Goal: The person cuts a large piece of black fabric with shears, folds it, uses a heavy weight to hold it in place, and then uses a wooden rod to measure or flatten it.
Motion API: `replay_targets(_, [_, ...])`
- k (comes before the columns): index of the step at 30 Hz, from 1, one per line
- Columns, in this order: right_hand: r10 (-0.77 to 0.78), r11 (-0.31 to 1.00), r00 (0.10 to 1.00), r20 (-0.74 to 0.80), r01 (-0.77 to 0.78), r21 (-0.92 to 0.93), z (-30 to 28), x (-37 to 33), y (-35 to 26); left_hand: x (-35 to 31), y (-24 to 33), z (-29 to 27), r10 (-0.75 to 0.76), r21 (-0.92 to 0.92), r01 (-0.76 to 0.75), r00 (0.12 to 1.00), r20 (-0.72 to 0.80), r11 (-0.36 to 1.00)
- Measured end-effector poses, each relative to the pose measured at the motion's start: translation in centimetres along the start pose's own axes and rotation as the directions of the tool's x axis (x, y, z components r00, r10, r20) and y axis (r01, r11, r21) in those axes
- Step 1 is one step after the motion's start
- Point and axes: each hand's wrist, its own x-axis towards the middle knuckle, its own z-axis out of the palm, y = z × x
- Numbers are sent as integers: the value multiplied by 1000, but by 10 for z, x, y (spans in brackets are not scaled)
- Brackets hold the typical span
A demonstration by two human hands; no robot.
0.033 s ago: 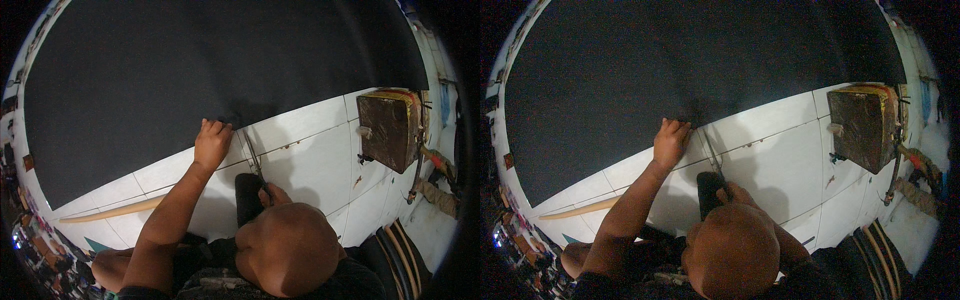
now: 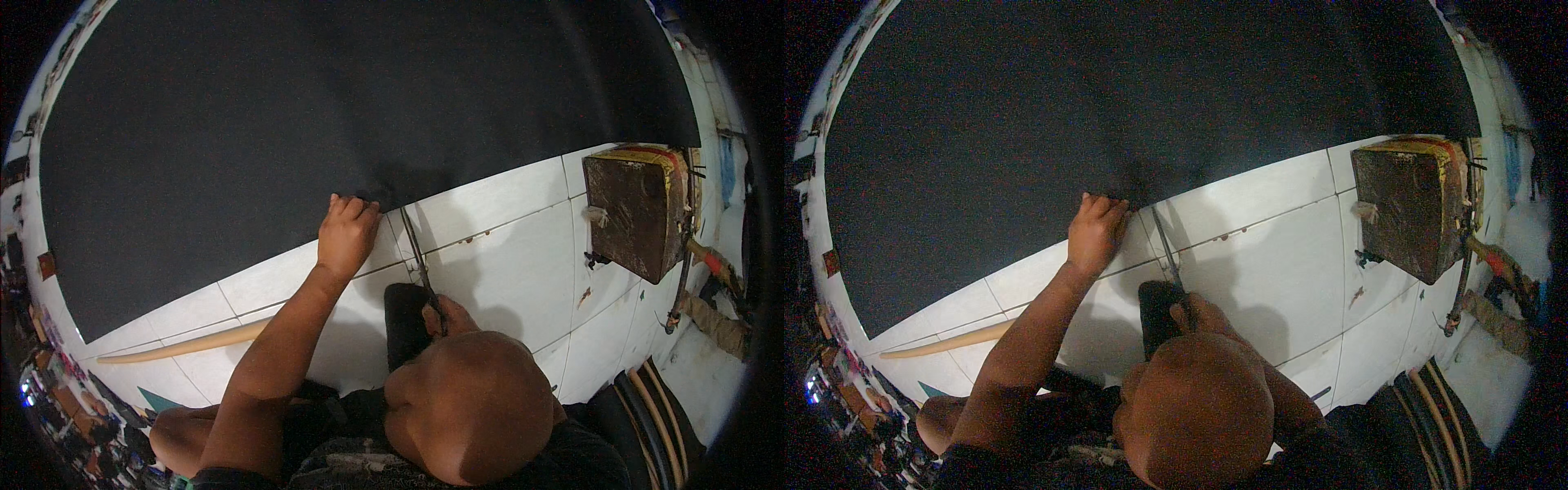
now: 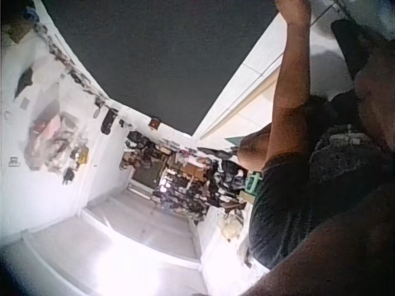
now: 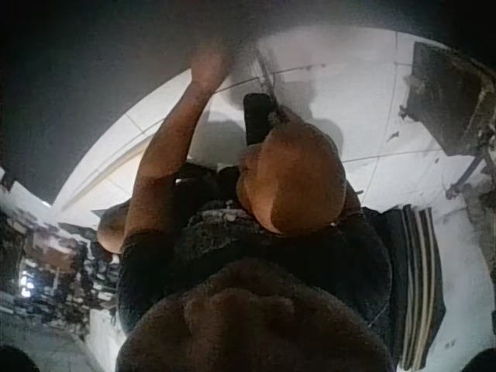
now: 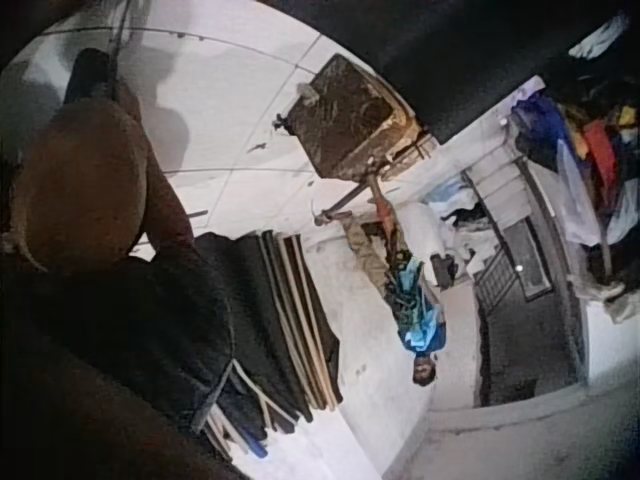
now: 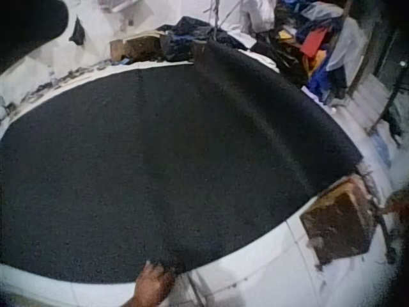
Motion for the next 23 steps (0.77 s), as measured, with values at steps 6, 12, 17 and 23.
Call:
replay_targets(6, [24, 999, 1000, 12, -23, -36, 0, 28, -28, 1, 8, -6, -75, -93, 73, 997, -26, 993])
replay_targets(12, [2, 981, 999, -35, -8, -194, 10, 32, -33, 1, 8, 2, -72, -104, 65, 995, -62, 992])
replay_targets(17, [10, 989, 999, -39, -15, -146, 15, 33, -35, 1, 7, 7, -74, -139, 59, 992, -101, 989])
replay_targets(23, [23, 984, 999, -39, -29, -176, 18, 40, -41, -1, 5, 8, -61, -139, 45, 992, -115, 989])
